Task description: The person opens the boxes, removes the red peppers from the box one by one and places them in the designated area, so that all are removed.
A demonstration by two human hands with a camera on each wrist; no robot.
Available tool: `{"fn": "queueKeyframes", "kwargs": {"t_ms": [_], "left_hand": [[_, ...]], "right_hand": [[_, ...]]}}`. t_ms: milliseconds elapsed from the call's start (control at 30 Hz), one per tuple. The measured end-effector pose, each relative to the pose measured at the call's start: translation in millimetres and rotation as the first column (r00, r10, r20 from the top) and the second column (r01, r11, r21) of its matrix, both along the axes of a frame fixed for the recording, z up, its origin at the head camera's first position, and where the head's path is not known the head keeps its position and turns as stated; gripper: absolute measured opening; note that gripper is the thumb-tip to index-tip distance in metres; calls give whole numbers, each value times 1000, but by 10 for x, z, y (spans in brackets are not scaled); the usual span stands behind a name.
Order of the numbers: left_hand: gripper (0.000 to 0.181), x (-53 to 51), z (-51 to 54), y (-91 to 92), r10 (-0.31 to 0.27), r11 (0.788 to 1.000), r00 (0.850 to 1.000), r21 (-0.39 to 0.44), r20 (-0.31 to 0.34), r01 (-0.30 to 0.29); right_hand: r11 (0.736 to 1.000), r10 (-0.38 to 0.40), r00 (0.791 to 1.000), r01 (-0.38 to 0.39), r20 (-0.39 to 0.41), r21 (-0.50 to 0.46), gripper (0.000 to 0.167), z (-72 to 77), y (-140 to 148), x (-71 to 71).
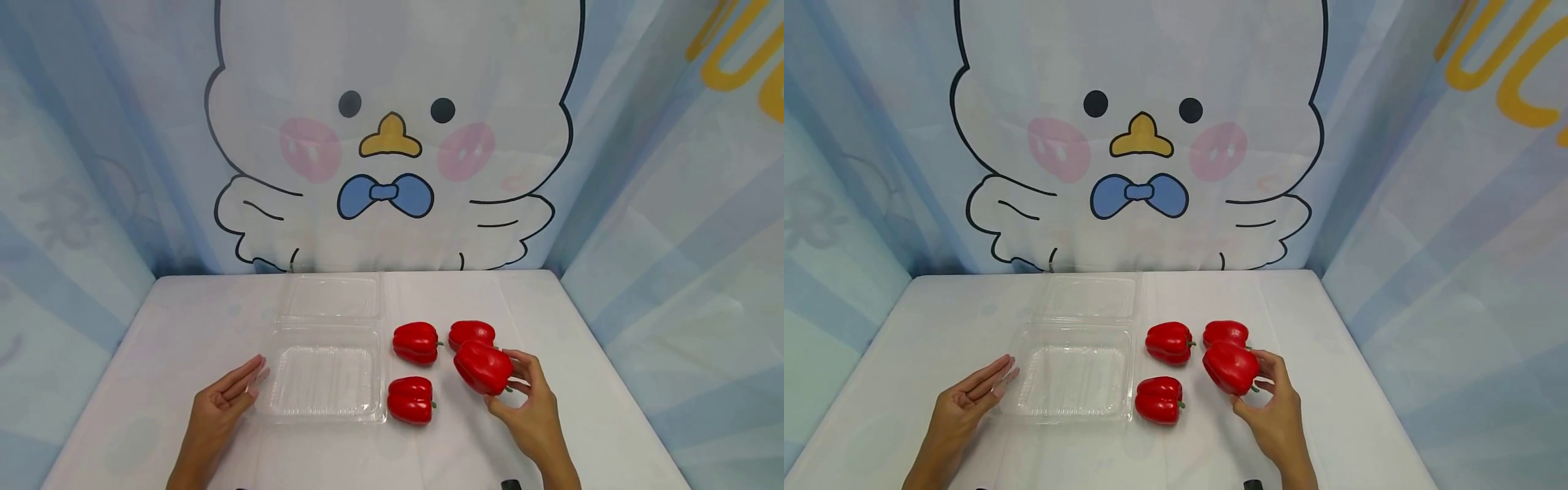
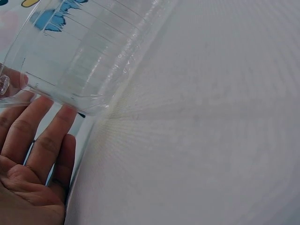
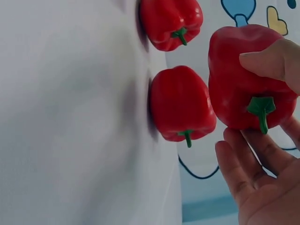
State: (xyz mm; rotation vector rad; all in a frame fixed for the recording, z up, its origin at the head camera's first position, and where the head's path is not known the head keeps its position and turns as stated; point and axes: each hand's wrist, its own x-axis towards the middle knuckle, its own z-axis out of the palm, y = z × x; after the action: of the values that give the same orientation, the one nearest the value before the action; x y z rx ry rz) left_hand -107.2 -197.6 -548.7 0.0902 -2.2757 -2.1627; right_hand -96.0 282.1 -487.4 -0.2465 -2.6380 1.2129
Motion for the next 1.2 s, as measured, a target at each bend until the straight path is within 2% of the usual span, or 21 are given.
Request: {"fn": "queueKeyframes", "kwargs": {"t_ms": [300,567,833,1200], "left_hand": [[57,8,-8,-1,2,1000,1000,1,-14,-2],[54,25,-31,-3,-6,996,996,85,-89,14],[54,31,-35,-9,-9,995,993,101,-116,21],[54,2,-34,-15,-3,997,997,70,-79,9]], "right_hand": [[998,55,995,-55,78,-2,87,-47,105,6],[997,80,986,-81,144,-2,88,-123,129,-16],[995,97,978,-94,183,-27,88,-176,129,-24],[994,108,972,-103,208,-33,88,-233,106,-48]]}}
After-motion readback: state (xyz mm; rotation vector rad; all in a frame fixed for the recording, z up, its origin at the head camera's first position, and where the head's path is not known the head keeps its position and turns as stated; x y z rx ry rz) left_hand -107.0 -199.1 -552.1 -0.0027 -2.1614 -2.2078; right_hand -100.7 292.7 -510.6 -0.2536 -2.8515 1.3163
